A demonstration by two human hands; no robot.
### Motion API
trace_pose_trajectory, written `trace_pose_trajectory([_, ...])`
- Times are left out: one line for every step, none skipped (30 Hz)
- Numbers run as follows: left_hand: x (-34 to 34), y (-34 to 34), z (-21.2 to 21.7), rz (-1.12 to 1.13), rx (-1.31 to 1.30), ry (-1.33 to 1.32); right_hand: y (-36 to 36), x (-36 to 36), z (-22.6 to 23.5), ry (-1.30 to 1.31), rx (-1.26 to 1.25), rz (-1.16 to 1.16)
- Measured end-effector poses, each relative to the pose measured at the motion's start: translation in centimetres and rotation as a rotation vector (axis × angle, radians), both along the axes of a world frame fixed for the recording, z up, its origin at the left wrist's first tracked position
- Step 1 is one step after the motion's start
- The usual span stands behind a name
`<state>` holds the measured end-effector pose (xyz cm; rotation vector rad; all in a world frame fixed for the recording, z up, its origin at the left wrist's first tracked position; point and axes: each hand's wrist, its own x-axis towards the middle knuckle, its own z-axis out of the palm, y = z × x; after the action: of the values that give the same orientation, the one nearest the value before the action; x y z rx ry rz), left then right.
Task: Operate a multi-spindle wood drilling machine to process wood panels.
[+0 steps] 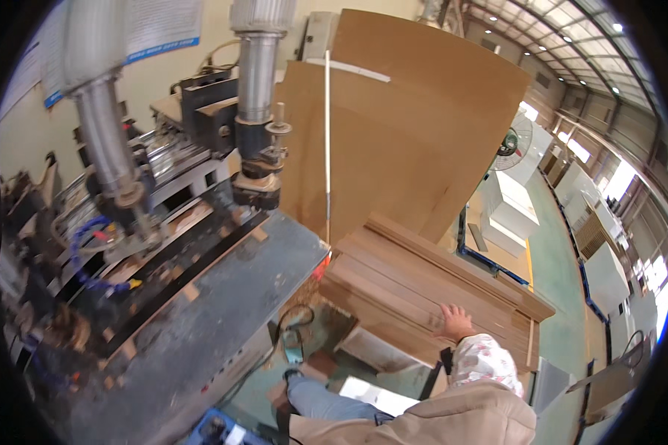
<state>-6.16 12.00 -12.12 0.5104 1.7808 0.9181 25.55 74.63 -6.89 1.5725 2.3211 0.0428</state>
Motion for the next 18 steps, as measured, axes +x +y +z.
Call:
trace_pose_trajectory([-1.2, 3.2, -1.9, 0.164, 0.187, 0.001, 1.2, -0.2, -0.6, -0.077, -0.005, 0.039])
trace_pose_trajectory([-2.9, 7.4, -1.5, 0.051, 0.129, 0.052, 2.6, 0.1, -1.7, -0.076, 0.015, 0.026])
trace_pose_trajectory([-2.1, 9.1, -2.4, 0.048, 0.116, 0.036, 2.5, 1.5, -3.0, -0.032, 0.033, 0.087])
trace_pose_trajectory([-1.6, 11.6, -4.1, 0.045, 0.185, -0.023, 3.2, 1.8, -4.2, 0.024, 0.059, 0.17])
trace_pose_trajectory([-1.7, 15.3, -6.6, 0.062, 0.272, -0.061, 3.9, 2.0, -6.7, 0.062, 0.077, 0.221])
trace_pose_trajectory([-1.8, 18.8, -9.1, 0.075, 0.353, -0.093, 4.6, 2.9, -7.7, 0.124, 0.062, 0.316])
trace_pose_trajectory([-1.4, 21.3, -11.4, 0.099, 0.423, -0.124, 4.0, 3.5, -7.6, 0.198, 0.069, 0.384])
trace_pose_trajectory([-1.1, 24.4, -13.2, 0.129, 0.506, -0.143, 3.6, 4.2, -7.9, 0.182, 0.132, 0.377])
trace_pose_trajectory([-0.2, 26.9, -14.6, 0.163, 0.581, -0.157, 3.9, 4.9, -8.3, 0.235, 0.149, 0.426])
trace_pose_trajectory([0.7, 29.1, -15.2, 0.179, 0.634, -0.196, 3.8, 5.6, -8.9, 0.294, 0.16, 0.463])
trace_pose_trajectory([1.6, 30.4, -15.4, 0.195, 0.678, -0.228, 3.3, 5.4, -9.5, 0.348, 0.156, 0.466])
trace_pose_trajectory([2.9, 31.6, -15.4, 0.239, 0.671, -0.204, 3.1, 5.7, -9.5, 0.344, 0.157, 0.499])
trace_pose_trajectory([4.8, 32.6, -15.3, 0.304, 0.724, -0.323, 3.2, 6.2, -10.0, 0.343, 0.169, 0.523])
trace_pose_trajectory([5.9, 33.8, -15.3, 0.358, 0.785, -0.429, 3.4, 6.2, -10.2, 0.342, 0.128, 0.518])
trace_pose_trajectory([6.5, 34.9, -15.2, 0.41, 0.787, -0.399, 4.1, 6.0, -10.1, 0.337, 0.082, 0.52])
trace_pose_trajectory([6.4, 35.2, -15.0, 0.202, 0.757, -0.35, 4.9, 6.2, -10.3, 0.353, 0.055, 0.564])
trace_pose_trajectory([6.1, 35.6, -14.5, -0.004, 0.712, -0.302, 5.8, 6.3, -10.4, 0.376, 0.111, 0.569])
trace_pose_trajectory([5.8, 35.3, -13.2, 0.017, 0.715, -0.264, 5.0, 6.9, -11.0, 0.399, 0.152, 0.554])
